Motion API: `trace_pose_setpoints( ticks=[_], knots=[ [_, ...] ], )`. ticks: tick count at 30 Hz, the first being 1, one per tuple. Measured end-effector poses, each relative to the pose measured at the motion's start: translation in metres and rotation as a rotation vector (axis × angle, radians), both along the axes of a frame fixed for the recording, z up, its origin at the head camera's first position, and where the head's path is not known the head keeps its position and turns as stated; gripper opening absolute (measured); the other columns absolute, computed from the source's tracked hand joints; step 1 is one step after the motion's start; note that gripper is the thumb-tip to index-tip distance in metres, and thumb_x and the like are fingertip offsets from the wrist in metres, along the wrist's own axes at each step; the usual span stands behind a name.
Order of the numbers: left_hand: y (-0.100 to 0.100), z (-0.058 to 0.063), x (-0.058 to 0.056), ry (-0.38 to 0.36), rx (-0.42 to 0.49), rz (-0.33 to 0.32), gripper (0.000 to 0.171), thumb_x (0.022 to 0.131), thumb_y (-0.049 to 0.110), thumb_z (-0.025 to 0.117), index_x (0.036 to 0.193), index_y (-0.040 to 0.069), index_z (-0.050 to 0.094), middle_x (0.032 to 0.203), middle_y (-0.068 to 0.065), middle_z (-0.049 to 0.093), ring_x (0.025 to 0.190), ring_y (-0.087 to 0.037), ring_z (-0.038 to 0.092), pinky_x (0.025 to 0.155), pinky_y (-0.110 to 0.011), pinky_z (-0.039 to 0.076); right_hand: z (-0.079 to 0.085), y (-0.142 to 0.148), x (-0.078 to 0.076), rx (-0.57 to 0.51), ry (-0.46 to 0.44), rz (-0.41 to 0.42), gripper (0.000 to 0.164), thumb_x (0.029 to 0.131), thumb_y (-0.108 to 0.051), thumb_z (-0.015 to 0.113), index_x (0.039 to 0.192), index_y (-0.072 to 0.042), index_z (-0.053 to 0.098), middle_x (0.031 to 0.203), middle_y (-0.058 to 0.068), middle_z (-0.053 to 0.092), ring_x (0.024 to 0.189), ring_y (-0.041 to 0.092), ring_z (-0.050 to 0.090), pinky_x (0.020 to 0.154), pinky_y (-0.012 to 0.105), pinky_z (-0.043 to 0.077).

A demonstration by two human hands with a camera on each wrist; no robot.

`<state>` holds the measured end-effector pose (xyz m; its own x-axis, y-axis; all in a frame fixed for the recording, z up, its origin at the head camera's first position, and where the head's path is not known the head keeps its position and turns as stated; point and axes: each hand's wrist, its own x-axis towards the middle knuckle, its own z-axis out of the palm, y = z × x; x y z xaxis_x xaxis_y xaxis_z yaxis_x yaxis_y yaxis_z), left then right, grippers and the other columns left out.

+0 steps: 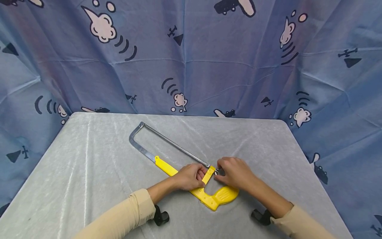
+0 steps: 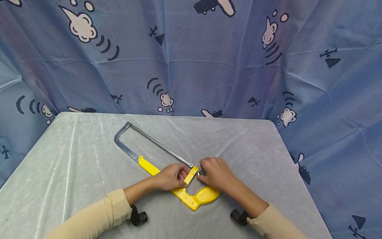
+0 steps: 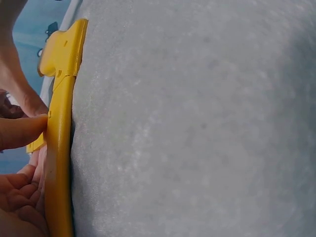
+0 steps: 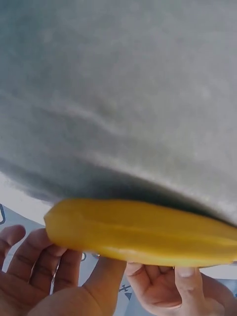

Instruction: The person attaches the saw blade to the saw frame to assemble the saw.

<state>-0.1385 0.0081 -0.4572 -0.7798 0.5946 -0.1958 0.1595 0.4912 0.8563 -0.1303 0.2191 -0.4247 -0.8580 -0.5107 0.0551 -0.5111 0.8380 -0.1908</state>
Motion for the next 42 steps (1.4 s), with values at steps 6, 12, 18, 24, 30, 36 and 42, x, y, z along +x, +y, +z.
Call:
trace_pose_setpoints(
  ticks=[6,12,18,24,30,36,42],
  knots=[
    [0.000,0.000,0.000,0.000,-0.002,0.002,0.028,0.078,0.001,0.078,0.100,0.007,0.062,0.083,0.001,0.059,0.071,-0.006,0.054,0.068,-0.020,0.046,-0.003,0.000,0.000,0.012,0.029,0.013,0.031,0.074,-0.031,0.087,0.078,-0.012,0.063,0.066,-0.009,0.049,0.056,0.009,0.041,0.053,0.025,0.037],
    [0.000,-0.001,0.000,0.007,-0.006,-0.003,0.028,0.078,0.001,0.078,0.100,0.007,0.062,0.083,0.002,0.060,0.072,-0.005,0.054,0.068,-0.019,0.046,-0.002,0.001,-0.001,-0.006,-0.013,0.026,0.026,0.077,-0.029,0.085,0.079,-0.012,0.065,0.067,-0.007,0.052,0.057,0.008,0.043,0.053,0.026,0.038],
    [-0.001,-0.001,0.000,0.015,-0.009,-0.010,0.028,0.078,0.001,0.078,0.101,0.007,0.062,0.083,0.002,0.060,0.072,-0.004,0.054,0.068,-0.019,0.046,-0.001,0.003,-0.003,-0.032,-0.074,0.061,0.020,0.082,-0.027,0.081,0.079,-0.015,0.065,0.067,-0.008,0.053,0.058,0.006,0.043,0.054,0.025,0.038],
    [0.000,0.000,0.000,0.010,0.002,-0.008,0.029,0.078,0.001,0.078,0.101,0.007,0.062,0.083,0.002,0.060,0.072,-0.005,0.054,0.069,-0.019,0.047,0.000,0.006,-0.005,-0.048,-0.123,0.094,0.019,0.086,-0.027,0.077,0.078,-0.017,0.063,0.066,-0.012,0.047,0.058,0.005,0.042,0.055,0.024,0.038],
    [-0.001,0.000,0.000,0.006,0.007,-0.010,0.029,0.078,0.001,0.078,0.101,0.006,0.062,0.084,0.001,0.060,0.073,-0.005,0.054,0.069,-0.019,0.047,0.001,0.008,-0.007,-0.083,-0.211,0.108,0.012,0.091,-0.023,0.072,0.083,-0.016,0.066,0.069,-0.013,0.051,0.062,0.004,0.046,0.059,0.026,0.042],
    [-0.001,0.000,0.000,0.002,0.004,-0.011,0.029,0.078,0.001,0.078,0.102,0.007,0.062,0.084,0.001,0.060,0.073,-0.005,0.054,0.070,-0.020,0.046,-0.001,0.012,-0.011,-0.149,-0.334,0.108,0.012,0.097,-0.018,0.064,0.087,-0.015,0.069,0.067,-0.013,0.051,0.060,0.004,0.046,0.060,0.025,0.042],
    [-0.001,0.001,0.000,-0.003,0.012,-0.013,0.029,0.078,0.001,0.078,0.102,0.006,0.062,0.083,0.001,0.060,0.072,-0.005,0.054,0.069,-0.019,0.046,-0.006,0.019,-0.017,-0.297,-0.501,0.108,0.017,0.100,-0.015,0.058,0.088,-0.011,0.069,0.064,-0.009,0.048,0.057,0.004,0.045,0.055,0.023,0.041]
  ],
)
